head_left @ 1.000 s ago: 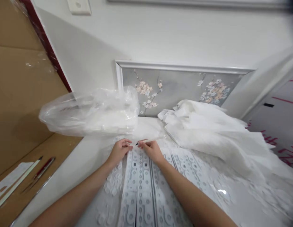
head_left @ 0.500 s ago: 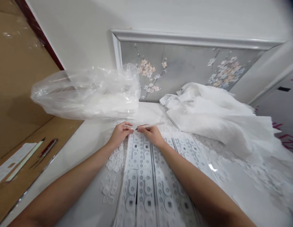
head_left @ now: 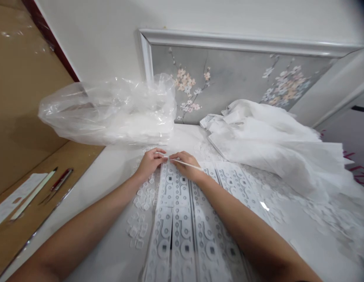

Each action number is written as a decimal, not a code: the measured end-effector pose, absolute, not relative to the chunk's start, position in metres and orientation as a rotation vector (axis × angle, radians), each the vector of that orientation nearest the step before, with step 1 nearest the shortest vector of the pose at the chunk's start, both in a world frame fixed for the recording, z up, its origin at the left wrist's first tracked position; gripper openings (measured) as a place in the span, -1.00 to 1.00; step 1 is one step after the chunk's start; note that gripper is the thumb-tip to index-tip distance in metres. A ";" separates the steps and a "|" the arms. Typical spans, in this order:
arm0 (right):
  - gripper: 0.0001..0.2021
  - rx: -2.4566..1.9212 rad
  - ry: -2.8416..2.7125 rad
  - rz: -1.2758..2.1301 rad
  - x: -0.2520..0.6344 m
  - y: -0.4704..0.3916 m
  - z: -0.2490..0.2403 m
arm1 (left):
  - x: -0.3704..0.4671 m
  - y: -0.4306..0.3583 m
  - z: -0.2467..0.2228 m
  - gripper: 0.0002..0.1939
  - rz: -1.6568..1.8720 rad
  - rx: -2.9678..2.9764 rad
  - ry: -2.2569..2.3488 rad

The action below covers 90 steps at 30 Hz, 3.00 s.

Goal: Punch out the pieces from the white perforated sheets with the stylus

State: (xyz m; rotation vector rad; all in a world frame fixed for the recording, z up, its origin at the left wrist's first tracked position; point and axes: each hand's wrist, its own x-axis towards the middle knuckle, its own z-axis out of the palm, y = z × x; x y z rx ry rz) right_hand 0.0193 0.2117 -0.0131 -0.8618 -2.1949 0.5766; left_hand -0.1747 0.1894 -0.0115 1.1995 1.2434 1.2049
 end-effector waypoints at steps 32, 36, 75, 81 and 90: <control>-0.62 -1.071 -1.641 1.157 0.059 0.221 -0.013 | -0.176 0.195 -0.020 -0.72 1.171 1.440 1.283; -0.63 -1.090 -1.678 1.148 0.060 0.215 -0.020 | -0.177 0.196 -0.023 -0.78 1.155 1.482 1.307; -0.68 -0.703 -2.666 -0.136 0.066 0.211 -0.010 | -0.163 0.181 -0.021 -0.58 0.736 2.575 1.243; -0.71 -0.828 -2.594 -0.076 0.062 0.210 -0.014 | -0.164 0.182 -0.021 -0.59 0.676 2.600 1.248; -0.72 -1.108 -1.919 0.793 0.093 0.221 0.000 | -0.165 0.184 -0.022 -0.57 0.649 2.584 1.250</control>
